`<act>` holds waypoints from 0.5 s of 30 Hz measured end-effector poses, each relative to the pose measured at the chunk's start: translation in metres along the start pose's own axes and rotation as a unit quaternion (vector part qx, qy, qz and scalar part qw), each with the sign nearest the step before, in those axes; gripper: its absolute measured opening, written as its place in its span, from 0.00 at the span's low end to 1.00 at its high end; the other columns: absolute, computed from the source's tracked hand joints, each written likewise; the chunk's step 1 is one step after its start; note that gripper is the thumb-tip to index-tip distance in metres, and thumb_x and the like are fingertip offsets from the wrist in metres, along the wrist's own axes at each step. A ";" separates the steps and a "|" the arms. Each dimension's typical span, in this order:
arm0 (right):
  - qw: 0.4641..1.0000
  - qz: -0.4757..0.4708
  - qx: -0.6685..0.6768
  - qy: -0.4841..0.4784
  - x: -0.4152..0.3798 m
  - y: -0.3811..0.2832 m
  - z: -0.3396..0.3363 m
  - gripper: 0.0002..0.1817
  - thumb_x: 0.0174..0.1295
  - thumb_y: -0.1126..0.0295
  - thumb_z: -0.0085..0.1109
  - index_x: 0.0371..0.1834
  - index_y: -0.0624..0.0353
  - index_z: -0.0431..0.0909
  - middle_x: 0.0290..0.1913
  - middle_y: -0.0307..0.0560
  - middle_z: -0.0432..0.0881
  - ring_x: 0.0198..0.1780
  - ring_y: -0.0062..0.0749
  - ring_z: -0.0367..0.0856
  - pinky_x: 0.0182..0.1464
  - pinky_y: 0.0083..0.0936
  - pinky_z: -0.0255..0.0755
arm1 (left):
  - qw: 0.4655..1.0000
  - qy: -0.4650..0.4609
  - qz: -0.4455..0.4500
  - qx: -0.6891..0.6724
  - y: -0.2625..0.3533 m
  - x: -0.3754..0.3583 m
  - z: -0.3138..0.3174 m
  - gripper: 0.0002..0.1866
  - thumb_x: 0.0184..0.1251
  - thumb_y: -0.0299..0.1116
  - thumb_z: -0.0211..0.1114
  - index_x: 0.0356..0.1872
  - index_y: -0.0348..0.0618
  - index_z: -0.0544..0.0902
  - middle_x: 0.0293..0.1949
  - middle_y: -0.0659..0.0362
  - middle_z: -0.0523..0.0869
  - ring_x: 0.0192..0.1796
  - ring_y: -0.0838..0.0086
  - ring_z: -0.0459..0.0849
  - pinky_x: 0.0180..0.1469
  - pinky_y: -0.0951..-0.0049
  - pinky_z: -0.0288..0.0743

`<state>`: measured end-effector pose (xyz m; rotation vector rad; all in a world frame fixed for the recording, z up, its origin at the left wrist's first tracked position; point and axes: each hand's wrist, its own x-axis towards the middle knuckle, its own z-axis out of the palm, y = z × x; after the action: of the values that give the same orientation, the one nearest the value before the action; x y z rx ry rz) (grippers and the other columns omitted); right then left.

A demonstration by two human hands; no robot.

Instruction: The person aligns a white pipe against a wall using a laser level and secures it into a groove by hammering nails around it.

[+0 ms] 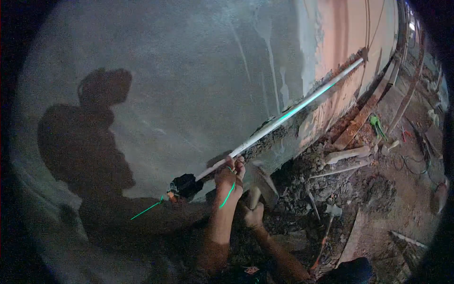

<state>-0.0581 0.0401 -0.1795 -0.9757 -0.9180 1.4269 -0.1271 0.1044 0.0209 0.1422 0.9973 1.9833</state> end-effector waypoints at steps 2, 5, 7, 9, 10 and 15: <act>0.991 -0.004 -0.051 -0.123 0.002 0.028 -0.009 0.17 0.57 0.61 0.64 0.41 0.64 0.77 0.32 0.43 0.81 0.25 0.33 0.74 0.30 0.31 0.71 | 0.999 0.048 -0.004 0.018 0.002 0.000 0.004 0.10 0.71 0.37 0.61 0.41 0.39 0.80 0.35 0.58 0.84 0.34 0.78 0.78 0.36 0.80 0.74; 0.984 -0.075 -0.114 -0.116 -0.008 -0.029 -0.009 0.23 0.53 0.54 0.67 0.37 0.66 0.77 0.29 0.44 0.81 0.24 0.36 0.75 0.27 0.33 0.69 | 1.000 0.018 -0.002 0.008 0.002 0.008 -0.003 0.09 0.72 0.35 0.60 0.41 0.40 0.80 0.35 0.58 0.83 0.36 0.78 0.79 0.39 0.78 0.74; 0.973 -0.120 -0.178 -0.081 -0.022 -0.046 -0.007 0.23 0.52 0.54 0.67 0.34 0.66 0.77 0.28 0.45 0.81 0.26 0.37 0.77 0.29 0.34 0.69 | 0.998 0.041 -0.034 -0.032 0.007 0.001 0.006 0.08 0.74 0.34 0.58 0.42 0.40 0.79 0.33 0.59 0.83 0.34 0.78 0.79 0.38 0.77 0.74; 0.995 -0.041 -0.037 -0.082 -0.025 -0.033 -0.006 0.18 0.53 0.65 0.66 0.42 0.64 0.76 0.39 0.53 0.77 0.39 0.36 0.77 0.38 0.35 0.71 | 0.999 0.014 -0.029 -0.006 0.001 0.013 -0.013 0.14 0.73 0.39 0.59 0.47 0.36 0.77 0.36 0.58 0.83 0.38 0.73 0.80 0.41 0.71 0.77; 0.997 -0.013 0.012 -0.080 -0.025 -0.015 -0.008 0.17 0.53 0.68 0.65 0.44 0.63 0.75 0.43 0.56 0.76 0.43 0.36 0.78 0.41 0.35 0.72 | 0.999 -0.018 -0.024 0.019 0.000 0.016 -0.018 0.21 0.72 0.43 0.59 0.52 0.33 0.76 0.38 0.56 0.82 0.41 0.68 0.81 0.44 0.66 0.80; 0.956 0.121 -0.227 -0.141 -0.013 -0.023 -0.002 0.11 0.54 0.70 0.58 0.39 0.61 0.74 0.39 0.49 0.75 0.44 0.37 0.78 0.43 0.35 0.74 | 0.929 -0.034 0.132 0.345 0.006 0.006 -0.013 0.12 0.75 0.36 0.56 0.44 0.36 0.78 0.36 0.57 0.82 0.37 0.76 0.78 0.42 0.75 0.74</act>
<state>-0.0473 0.0286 -0.1575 -1.2764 -1.4197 1.6266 -0.1402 0.0997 0.0150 0.7600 1.6635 1.7523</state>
